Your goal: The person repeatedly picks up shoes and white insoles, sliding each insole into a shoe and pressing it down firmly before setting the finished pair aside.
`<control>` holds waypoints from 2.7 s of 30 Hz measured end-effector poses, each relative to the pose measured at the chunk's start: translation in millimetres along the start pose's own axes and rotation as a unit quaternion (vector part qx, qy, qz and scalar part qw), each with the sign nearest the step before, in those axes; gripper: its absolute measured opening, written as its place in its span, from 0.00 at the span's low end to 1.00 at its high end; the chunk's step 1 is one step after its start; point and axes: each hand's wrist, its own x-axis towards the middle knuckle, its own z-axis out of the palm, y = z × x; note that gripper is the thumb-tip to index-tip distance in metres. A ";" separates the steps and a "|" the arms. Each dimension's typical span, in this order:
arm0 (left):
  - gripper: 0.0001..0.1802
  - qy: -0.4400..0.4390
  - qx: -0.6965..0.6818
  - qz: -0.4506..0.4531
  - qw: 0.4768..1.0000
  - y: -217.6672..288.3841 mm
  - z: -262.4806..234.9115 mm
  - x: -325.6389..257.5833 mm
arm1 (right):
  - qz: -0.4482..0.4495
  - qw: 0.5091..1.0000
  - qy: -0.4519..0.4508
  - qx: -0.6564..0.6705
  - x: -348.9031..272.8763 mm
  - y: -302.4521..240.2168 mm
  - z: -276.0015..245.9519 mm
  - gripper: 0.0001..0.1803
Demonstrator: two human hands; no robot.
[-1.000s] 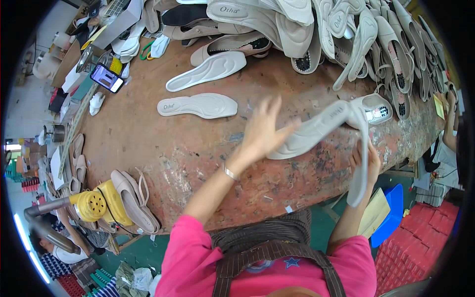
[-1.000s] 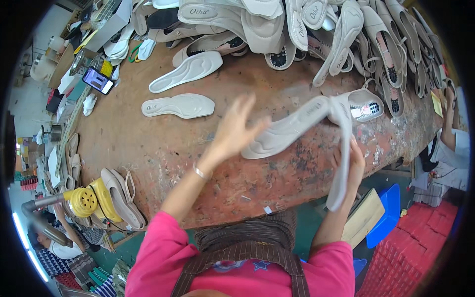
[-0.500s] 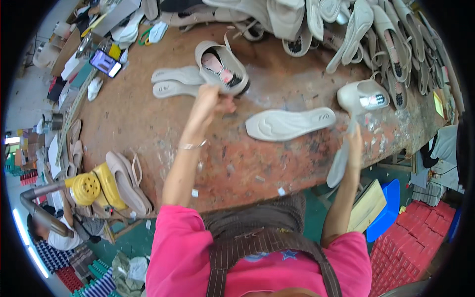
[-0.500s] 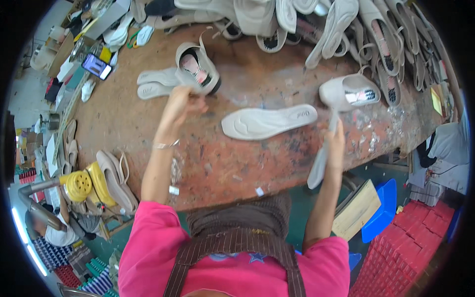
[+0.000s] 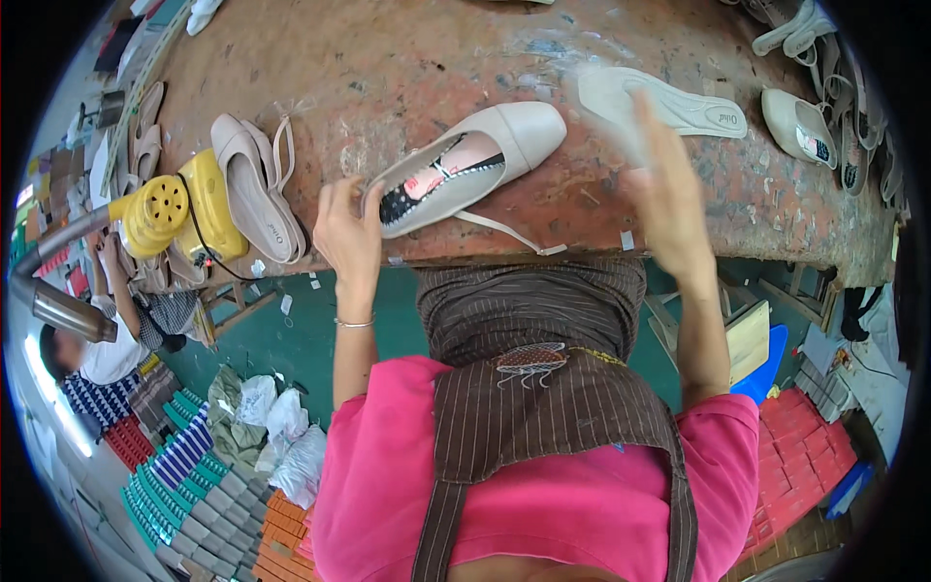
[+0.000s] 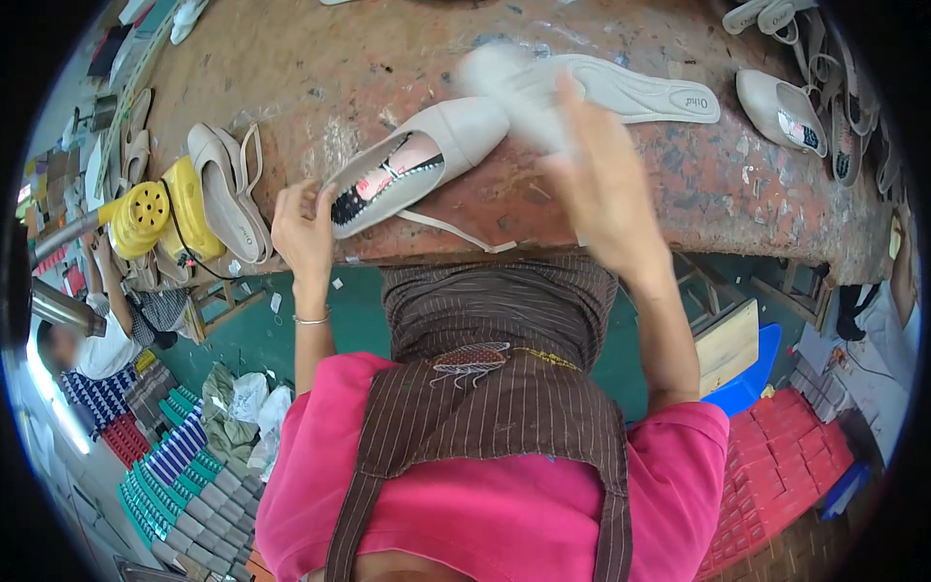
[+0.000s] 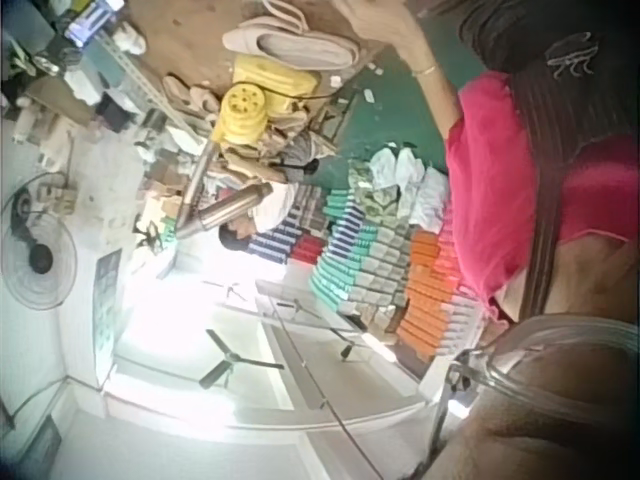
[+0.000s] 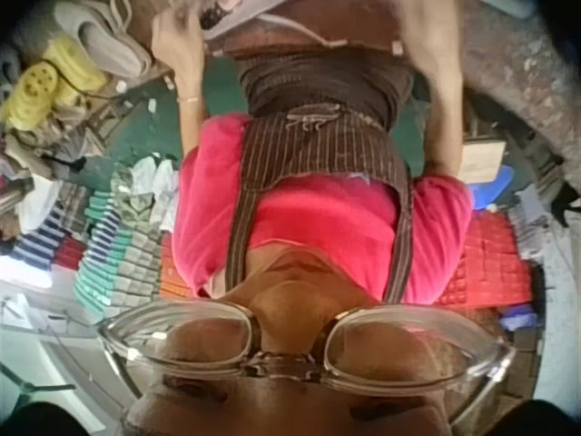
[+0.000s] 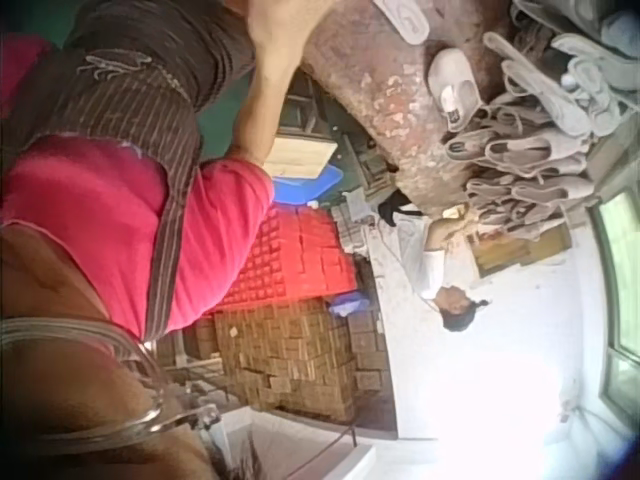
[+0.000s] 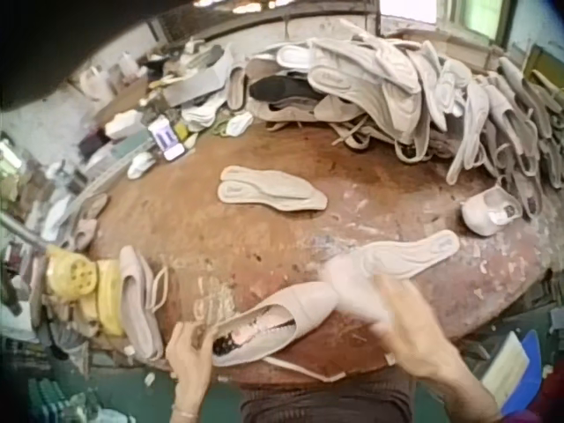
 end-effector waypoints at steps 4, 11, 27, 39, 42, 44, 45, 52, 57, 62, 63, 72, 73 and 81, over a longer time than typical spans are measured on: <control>0.17 0.088 -0.115 -0.140 0.979 -7.0 13.9 -36.1 | -0.178 0.962 -0.093 -0.186 20.5 -35.8 61.6 0.27; 0.26 0.117 -0.420 -0.213 0.874 1.8 25.9 -54.1 | -0.245 0.958 -0.148 -0.002 46.6 -34.3 150.9 0.16; 0.12 0.070 -0.463 -0.286 0.836 -16.1 32.4 -38.7 | -0.246 0.935 -0.251 -0.044 52.3 -43.0 164.9 0.17; 0.05 0.025 -0.259 -0.178 0.949 -24.9 28.0 -28.0 | -0.289 0.887 -0.344 -0.109 53.0 -40.1 155.4 0.23; 0.06 0.000 -0.235 -0.195 0.952 -19.3 22.7 -29.7 | -0.261 0.893 -0.297 -0.215 48.2 -43.5 139.1 0.20; 0.06 -0.030 -0.192 -0.168 0.967 -6.0 15.6 -38.2 | -0.266 0.901 -0.274 -0.205 55.7 -43.6 129.3 0.13; 0.07 -0.059 -0.145 -0.147 0.977 1.3 14.4 -45.4 | -0.262 0.903 -0.269 -0.210 63.9 -42.6 126.3 0.13; 0.15 -0.012 -0.133 0.086 0.987 70.2 10.8 -80.4 | 0.132 0.987 -0.089 -0.013 87.4 -51.3 88.8 0.14; 0.38 -0.165 -0.061 0.146 0.973 85.9 34.2 -95.1 | -0.026 0.979 -0.161 -0.122 -21.8 -76.3 106.4 0.20; 0.38 -0.172 -0.055 0.137 0.974 80.4 40.1 -96.6 | -0.069 0.975 -0.068 -0.198 34.0 -37.7 152.2 0.38; 0.38 -0.172 -0.058 0.140 0.973 83.6 43.4 -95.4 | 0.018 0.970 -0.160 -0.181 59.9 -31.9 151.7 0.34; 0.30 -0.103 -0.058 0.131 0.984 90.3 45.8 -94.3 | 0.025 0.965 -0.144 -0.218 49.6 -42.2 162.1 0.29; 0.30 -0.104 -0.058 0.132 0.984 90.0 44.7 -94.2 | 0.026 0.965 -0.144 -0.218 51.5 -41.5 162.2 0.29; 0.33 -0.102 -0.030 0.127 0.986 92.3 42.6 -91.5 | 0.018 0.958 -0.101 -0.268 55.9 -30.4 170.3 0.23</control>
